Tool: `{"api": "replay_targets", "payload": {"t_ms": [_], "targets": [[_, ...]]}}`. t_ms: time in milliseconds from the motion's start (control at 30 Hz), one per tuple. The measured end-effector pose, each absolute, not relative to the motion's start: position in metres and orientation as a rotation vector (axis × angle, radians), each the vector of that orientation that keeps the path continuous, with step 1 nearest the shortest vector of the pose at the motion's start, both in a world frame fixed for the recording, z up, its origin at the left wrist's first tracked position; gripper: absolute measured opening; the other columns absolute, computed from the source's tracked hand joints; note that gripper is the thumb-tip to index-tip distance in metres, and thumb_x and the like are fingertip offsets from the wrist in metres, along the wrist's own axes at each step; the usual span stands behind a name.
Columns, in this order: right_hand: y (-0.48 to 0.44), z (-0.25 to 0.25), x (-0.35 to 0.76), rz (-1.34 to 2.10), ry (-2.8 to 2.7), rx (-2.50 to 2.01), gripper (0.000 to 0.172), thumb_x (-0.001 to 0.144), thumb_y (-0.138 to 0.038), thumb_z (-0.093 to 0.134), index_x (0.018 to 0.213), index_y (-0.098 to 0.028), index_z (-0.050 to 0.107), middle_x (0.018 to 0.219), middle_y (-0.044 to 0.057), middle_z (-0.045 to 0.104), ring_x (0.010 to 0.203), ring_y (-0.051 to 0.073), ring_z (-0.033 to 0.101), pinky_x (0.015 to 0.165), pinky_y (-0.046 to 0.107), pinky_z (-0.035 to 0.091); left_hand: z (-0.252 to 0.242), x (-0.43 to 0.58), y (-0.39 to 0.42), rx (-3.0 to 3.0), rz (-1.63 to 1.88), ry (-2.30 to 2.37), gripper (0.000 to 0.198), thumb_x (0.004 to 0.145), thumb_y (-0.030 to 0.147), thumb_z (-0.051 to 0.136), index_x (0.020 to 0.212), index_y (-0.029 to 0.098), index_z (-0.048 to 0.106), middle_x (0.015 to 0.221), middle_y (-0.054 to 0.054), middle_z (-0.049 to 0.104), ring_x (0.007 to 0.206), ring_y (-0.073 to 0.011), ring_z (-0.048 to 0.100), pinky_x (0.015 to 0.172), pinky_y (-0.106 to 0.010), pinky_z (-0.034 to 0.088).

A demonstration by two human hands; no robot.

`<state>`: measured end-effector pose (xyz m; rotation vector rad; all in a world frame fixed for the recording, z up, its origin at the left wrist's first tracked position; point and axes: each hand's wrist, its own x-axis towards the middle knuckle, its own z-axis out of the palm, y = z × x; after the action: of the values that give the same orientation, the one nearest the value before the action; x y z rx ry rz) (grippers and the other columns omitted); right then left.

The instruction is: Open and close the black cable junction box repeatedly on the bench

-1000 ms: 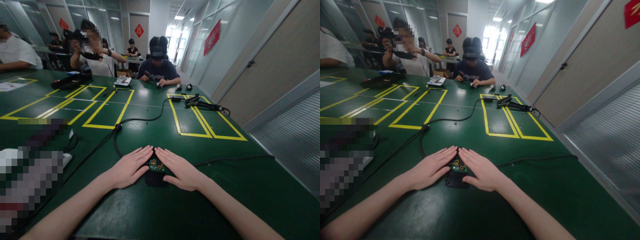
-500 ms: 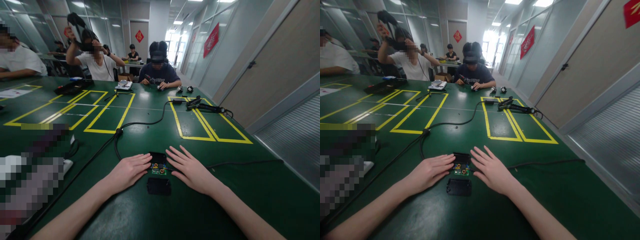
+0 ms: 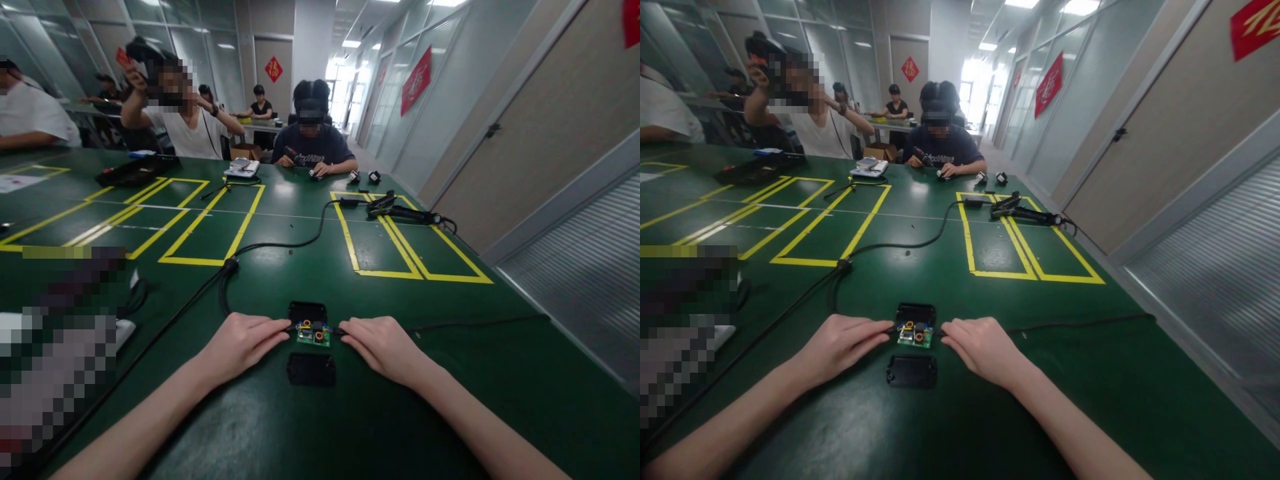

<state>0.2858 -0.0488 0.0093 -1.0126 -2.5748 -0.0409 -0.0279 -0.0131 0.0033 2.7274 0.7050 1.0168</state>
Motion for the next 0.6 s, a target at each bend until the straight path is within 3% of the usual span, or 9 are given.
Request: {"api": "replay_targets", "payload": {"t_ms": [167, 600], "targets": [[-0.054, 0.008, 0.286, 0.076, -2.62, -1.051, 0.028, 0.111, -0.026, 0.041, 0.101, -0.017, 0.065, 0.078, 0.003, 0.072, 0.063, 0.013, 0.067, 0.06, 0.024, 0.042, 0.012, -0.028, -0.017, 2.476, 0.755, 0.784, 0.027, 0.107, 0.032, 0.054, 0.1, 0.016, 0.074, 0.082, -0.004, 0.076, 0.067, -0.0128, 0.069, 0.062, -0.02, 0.051], [-0.06, 0.013, 0.279, 0.282, -2.776, -1.019, 0.026, 0.106, -0.026, 0.045, 0.086, -0.019, 0.06, 0.07, 0.0, 0.067, 0.057, 0.013, 0.058, 0.057, 0.028, 0.03, 0.015, -0.03, -0.025, 2.412, 0.52, 0.688, 0.014, 0.093, 0.021, 0.058, 0.085, 0.017, 0.068, 0.066, 0.001, 0.062, 0.057, -0.0116, 0.055, 0.058, -0.022, 0.04]]}}
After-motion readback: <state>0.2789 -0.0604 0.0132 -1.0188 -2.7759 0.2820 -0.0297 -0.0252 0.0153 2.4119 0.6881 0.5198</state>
